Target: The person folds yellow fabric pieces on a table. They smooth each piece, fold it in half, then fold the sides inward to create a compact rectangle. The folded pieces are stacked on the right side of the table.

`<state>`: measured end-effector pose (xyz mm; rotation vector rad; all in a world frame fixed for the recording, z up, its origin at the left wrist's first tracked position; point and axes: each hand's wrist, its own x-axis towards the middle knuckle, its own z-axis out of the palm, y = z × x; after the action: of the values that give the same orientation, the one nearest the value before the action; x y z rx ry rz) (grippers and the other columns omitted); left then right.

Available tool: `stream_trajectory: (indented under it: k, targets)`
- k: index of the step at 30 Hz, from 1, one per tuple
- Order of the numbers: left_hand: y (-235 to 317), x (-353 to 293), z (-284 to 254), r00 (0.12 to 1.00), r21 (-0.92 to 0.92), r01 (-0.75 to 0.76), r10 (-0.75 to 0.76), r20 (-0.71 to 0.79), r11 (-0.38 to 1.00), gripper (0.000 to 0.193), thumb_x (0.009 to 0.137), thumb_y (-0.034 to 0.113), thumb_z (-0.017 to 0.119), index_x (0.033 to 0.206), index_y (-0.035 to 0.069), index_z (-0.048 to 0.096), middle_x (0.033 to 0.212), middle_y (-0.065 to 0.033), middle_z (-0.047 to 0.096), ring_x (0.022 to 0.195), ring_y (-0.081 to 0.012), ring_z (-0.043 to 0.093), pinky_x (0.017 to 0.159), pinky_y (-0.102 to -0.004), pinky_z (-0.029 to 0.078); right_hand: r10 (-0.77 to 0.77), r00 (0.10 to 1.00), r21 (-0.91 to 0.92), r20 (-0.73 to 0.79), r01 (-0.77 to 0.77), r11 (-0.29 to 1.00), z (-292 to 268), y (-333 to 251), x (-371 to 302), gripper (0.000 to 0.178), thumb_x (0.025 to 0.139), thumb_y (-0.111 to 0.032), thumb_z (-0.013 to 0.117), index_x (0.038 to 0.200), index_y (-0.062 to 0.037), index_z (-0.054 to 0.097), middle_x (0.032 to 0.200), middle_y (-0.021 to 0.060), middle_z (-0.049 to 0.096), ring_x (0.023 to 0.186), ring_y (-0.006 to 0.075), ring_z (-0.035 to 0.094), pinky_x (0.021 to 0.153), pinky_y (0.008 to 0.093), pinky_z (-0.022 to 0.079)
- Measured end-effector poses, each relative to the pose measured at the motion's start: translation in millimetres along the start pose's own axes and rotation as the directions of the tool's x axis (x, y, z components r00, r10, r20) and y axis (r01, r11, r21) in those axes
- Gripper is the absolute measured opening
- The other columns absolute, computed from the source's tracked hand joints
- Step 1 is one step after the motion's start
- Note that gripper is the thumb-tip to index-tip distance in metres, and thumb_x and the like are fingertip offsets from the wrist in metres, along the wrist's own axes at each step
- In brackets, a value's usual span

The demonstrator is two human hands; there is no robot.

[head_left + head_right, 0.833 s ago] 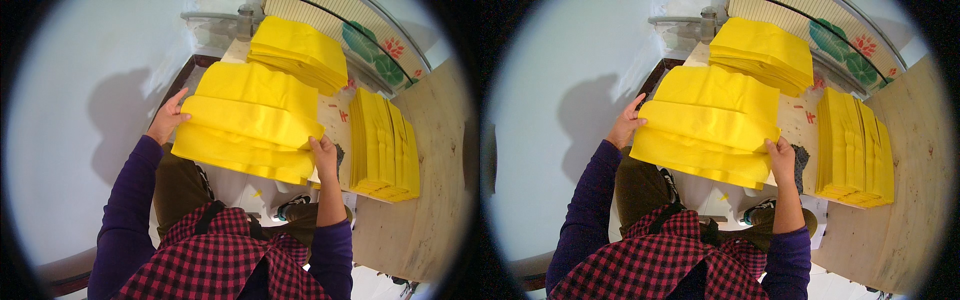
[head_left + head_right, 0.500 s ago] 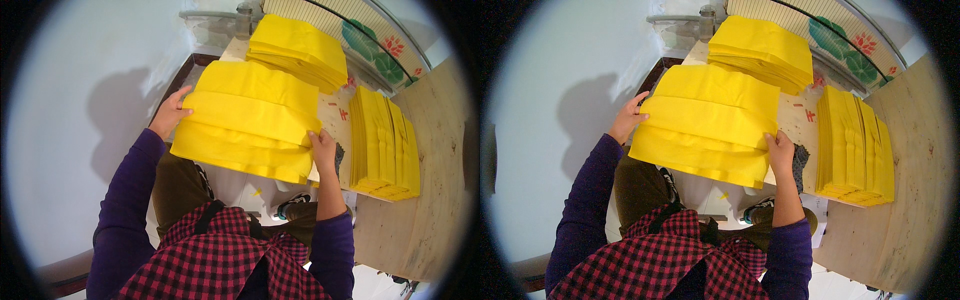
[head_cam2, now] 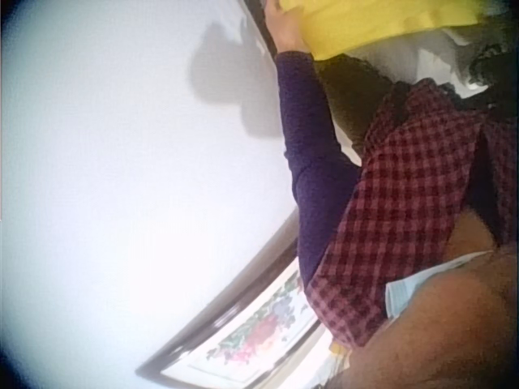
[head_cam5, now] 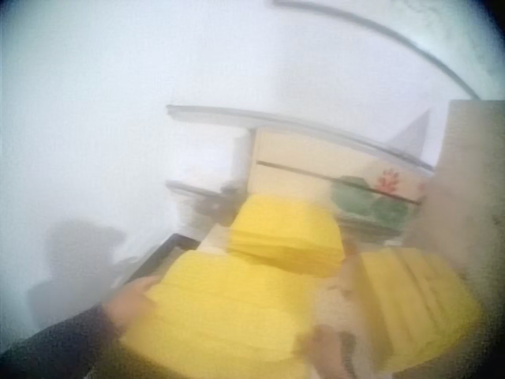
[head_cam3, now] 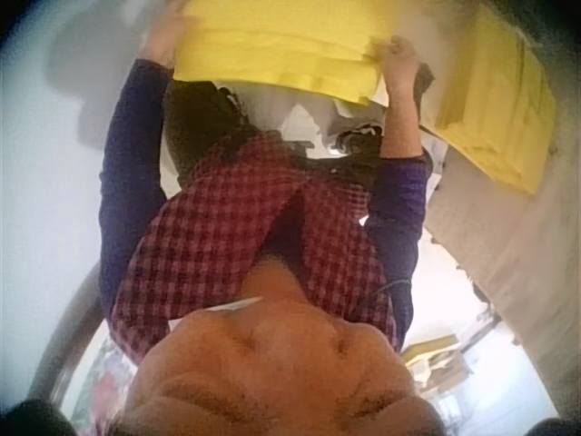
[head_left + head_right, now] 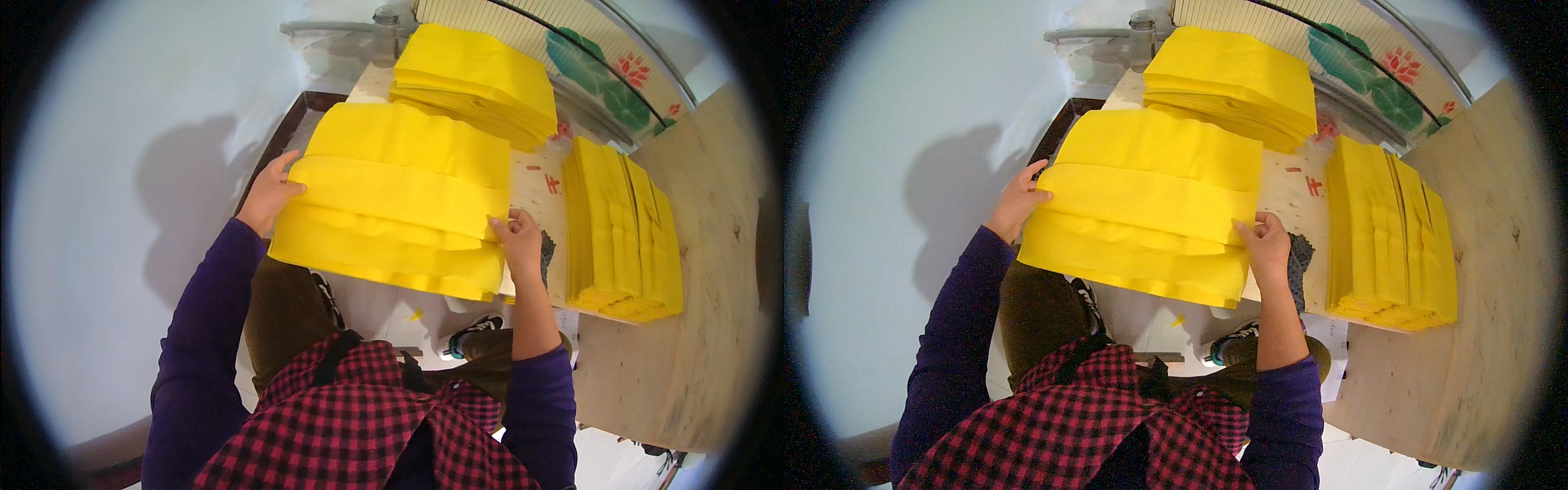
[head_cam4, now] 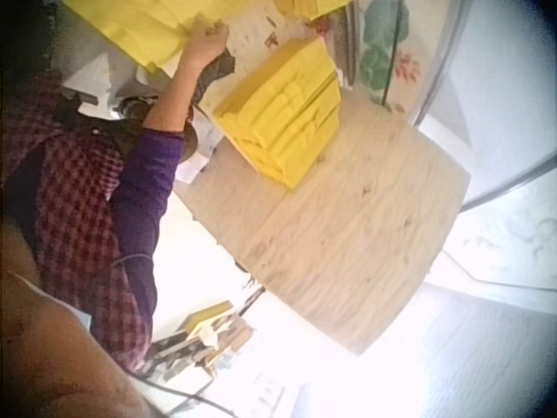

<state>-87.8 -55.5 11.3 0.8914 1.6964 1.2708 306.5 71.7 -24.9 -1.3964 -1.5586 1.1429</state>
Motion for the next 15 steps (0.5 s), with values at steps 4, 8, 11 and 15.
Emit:
stream_trajectory:
  k: [4, 8, 11, 15]
  targets:
    - [-1, -1, 2, 0.999, -0.014, -0.016, 0.016, -0.029, 1.000, 0.069, 0.081, -0.007, 0.058, 0.145, -0.001, 0.034, 0.117, -0.0177, 0.061, 0.103, -0.0232, 0.062, 0.090, -0.0324, 0.048, 0.003, 0.999, -0.127, -0.049, -0.009, 0.992, 1, -5, -7, 0.033, 0.086, -0.008, 0.070, 0.115, 0.0014, 0.057, 0.073, 0.0016, 0.062, 0.065, 0.0061, 0.055, 0.060, 0.0227, 0.044]
    - [-4, -2, 1, 0.999, 0.007, -0.030, 0.031, -0.032, 1.000, 0.069, 0.081, -0.007, 0.058, 0.145, -0.001, 0.035, 0.117, -0.0182, 0.061, 0.102, -0.0235, 0.062, 0.089, -0.0326, 0.048, -0.042, 0.997, -0.153, -0.071, 0.031, 0.988, 4, -3, -11, 0.039, 0.085, -0.007, 0.071, 0.119, 0.0010, 0.055, 0.073, 0.0016, 0.061, 0.066, 0.0069, 0.055, 0.060, 0.0232, 0.044]
    - [-6, -1, 3, 0.998, 0.011, -0.027, 0.027, -0.054, 1.000, 0.069, 0.080, -0.006, 0.059, 0.145, -0.001, 0.035, 0.116, -0.0180, 0.061, 0.101, -0.0233, 0.062, 0.089, -0.0327, 0.049, -0.049, 0.995, -0.188, -0.084, 0.033, 0.982, 5, -1, -13, 0.042, 0.084, -0.007, 0.072, 0.122, 0.0007, 0.054, 0.074, 0.0014, 0.061, 0.066, 0.0074, 0.055, 0.060, 0.0235, 0.044]
    - [-7, 0, 3, 0.995, 0.017, 0.000, 0.001, -0.101, 1.000, 0.072, 0.078, -0.006, 0.061, 0.145, -0.001, 0.035, 0.111, -0.0175, 0.062, 0.097, -0.0230, 0.063, 0.085, -0.0322, 0.050, -0.029, 0.996, -0.205, -0.088, 0.011, 0.979, 5, -1, -13, 0.047, 0.083, -0.009, 0.074, 0.125, -0.0001, 0.054, 0.075, 0.0013, 0.060, 0.066, 0.0077, 0.053, 0.061, 0.0236, 0.043]
